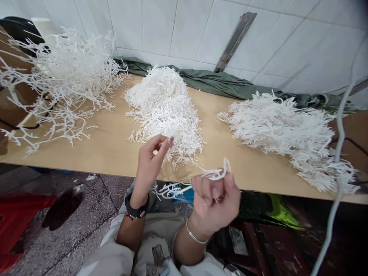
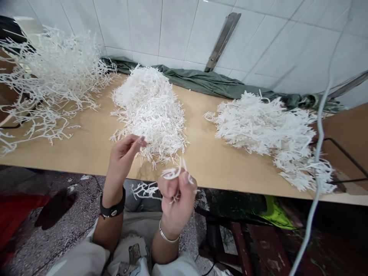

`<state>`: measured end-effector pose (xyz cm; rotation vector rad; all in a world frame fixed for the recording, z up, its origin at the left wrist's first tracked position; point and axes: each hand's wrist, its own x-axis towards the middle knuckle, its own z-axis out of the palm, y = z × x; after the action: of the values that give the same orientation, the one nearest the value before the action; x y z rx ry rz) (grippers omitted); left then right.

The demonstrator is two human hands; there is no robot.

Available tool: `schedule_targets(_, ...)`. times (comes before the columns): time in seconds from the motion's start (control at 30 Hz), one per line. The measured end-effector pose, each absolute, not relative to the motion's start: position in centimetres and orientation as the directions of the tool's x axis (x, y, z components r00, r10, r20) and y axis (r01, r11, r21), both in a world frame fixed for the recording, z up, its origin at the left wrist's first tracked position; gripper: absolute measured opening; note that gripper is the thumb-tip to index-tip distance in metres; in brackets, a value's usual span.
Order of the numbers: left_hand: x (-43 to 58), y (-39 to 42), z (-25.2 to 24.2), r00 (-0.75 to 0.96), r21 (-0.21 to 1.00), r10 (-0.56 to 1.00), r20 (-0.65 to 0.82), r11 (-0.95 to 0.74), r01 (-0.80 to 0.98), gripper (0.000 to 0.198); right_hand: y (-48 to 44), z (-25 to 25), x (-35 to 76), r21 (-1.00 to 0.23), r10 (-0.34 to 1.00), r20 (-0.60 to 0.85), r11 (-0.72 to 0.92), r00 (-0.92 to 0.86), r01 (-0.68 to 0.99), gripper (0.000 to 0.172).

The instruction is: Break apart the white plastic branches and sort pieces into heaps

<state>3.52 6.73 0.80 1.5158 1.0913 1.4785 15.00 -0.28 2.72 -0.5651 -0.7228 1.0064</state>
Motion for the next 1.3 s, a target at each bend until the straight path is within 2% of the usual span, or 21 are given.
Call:
schedule_targets(0.03, 3.4, 7.3, 0.4, -0.045, 0.908, 0.925, 0.377, -0.360, 0.213, 0.018, -0.2, 2.7, 14.9, -0.755, 0.912, 0.239, 0.390, 0.333, -0.527, 0.053)
schedule_targets(0.13, 3.0, 8.7, -0.9, -0.110, 0.798, 0.898, 0.425, -0.315, 0.513, 0.030, 0.0, 2.4, 14.6, -0.808, 0.949, 0.167, 0.287, 0.267, -0.515, 0.054)
schedule_targets(0.23, 2.9, 9.0, -1.1, -0.118, 0.743, 0.872, 0.475, -0.326, 0.585, 0.027, 0.1, 2.1, 14.6, -0.805, 0.963, 0.122, 0.238, 0.241, -0.543, 0.054)
schedule_targets(0.3, 2.9, 8.3, -0.4, -0.130, 0.769, 0.847, 0.515, -0.390, 0.507, 0.027, 0.2, 1.9, 14.7, -0.788, 0.962, 0.101, 0.234, 0.255, -0.570, 0.054)
schedule_targets(0.37, 3.1, 7.1, 0.8, -0.081, 0.813, 0.842, 0.533, -0.484, 0.324, 0.027, 0.2, 1.7, 14.6, -0.782, 0.961, 0.088, 0.229, 0.262, -0.579, 0.055)
schedule_targets(0.47, 3.6, 4.8, 2.3, 0.217, 0.816, 0.796, 0.565, -0.578, -0.005, 0.027, 0.4, 1.4, 14.2, -0.796, 0.947, 0.103, 0.261, 0.304, -0.546, 0.055)
schedule_targets(0.57, 3.9, 3.3, 2.7, 0.289, 0.803, 0.750, 0.595, -0.569, -0.175, 0.025, 0.3, 0.9, 13.8, -0.815, 0.896, 0.122, 0.335, 0.426, -0.473, 0.052)
schedule_targets(0.63, 3.9, 3.0, 2.4, 0.246, 0.848, 0.819, 0.519, -0.458, -0.265, 0.025, 0.1, 0.7, 13.6, -0.828, 0.876, 0.139, 0.359, 0.462, -0.431, 0.050)
schedule_targets(0.73, 3.7, 3.3, 1.7, 0.286, 0.876, 0.898, 0.334, -0.183, -0.446, 0.014, 0.0, 0.8, 13.6, -0.798, 0.923, 0.201, 0.348, 0.328, -0.491, 0.054)
schedule_targets(0.83, 3.9, 3.4, 1.7, 0.406, 0.827, 0.895, 0.187, 0.079, -0.556, 0.005, 0.2, 1.6, 13.5, -0.657, 0.915, 0.374, 0.376, 0.151, -0.653, 0.058)
schedule_targets(0.9, 4.3, 3.3, 2.0, 0.468, 0.793, 0.875, 0.126, 0.194, -0.577, 0.006, 0.4, 2.0, 13.4, -0.539, 0.869, 0.482, 0.397, 0.114, -0.743, 0.056)
schedule_targets(0.97, 4.7, 3.1, 2.3, 0.501, 0.768, 0.862, 0.080, 0.267, -0.582, 0.009, 0.7, 2.1, 13.3, -0.452, 0.843, 0.529, 0.376, 0.096, -0.809, 0.054)
schedule_targets(1.03, 4.9, 3.1, 2.5, 0.494, 0.742, 0.869, 0.034, 0.309, -0.595, 0.011, 0.9, 1.9, 13.4, -0.368, 0.831, 0.551, 0.325, 0.077, -0.871, 0.052)
schedule_targets(1.1, 4.8, 3.3, 2.6, 0.440, 0.681, 0.898, 0.004, 0.320, -0.658, 0.014, 1.0, 1.5, 13.8, -0.194, 0.782, 0.616, 0.261, 0.089, -0.946, 0.048)
schedule_targets(1.17, 4.4, 3.7, 2.5, 0.314, 0.620, 0.949, -0.002, 0.248, -0.744, 0.015, 0.9, 1.2, 14.7, 0.005, 0.724, 0.665, 0.241, 0.183, -0.971, 0.043)
schedule_targets(1.2, 4.1, 3.9, 2.5, 0.229, 0.626, 0.973, 0.006, 0.175, -0.760, 0.015, 0.7, 1.2, 15.2, 0.061, 0.705, 0.666, 0.276, 0.245, -0.959, 0.040)
schedule_targets(1.23, 3.9, 4.1, 2.3, 0.135, 0.664, 0.990, 0.028, 0.083, -0.743, 0.014, 0.4, 1.3, 15.8, 0.057, 0.697, 0.654, 0.344, 0.295, -0.937, 0.038)
schedule_targets(1.3, 3.4, 4.7, 1.9, -0.021, 0.805, 0.994, 0.109, -0.100, -0.585, 0.012, -0.5, 1.9, 17.2, -0.114, 0.710, 0.597, 0.536, 0.374, -0.836, 0.039)
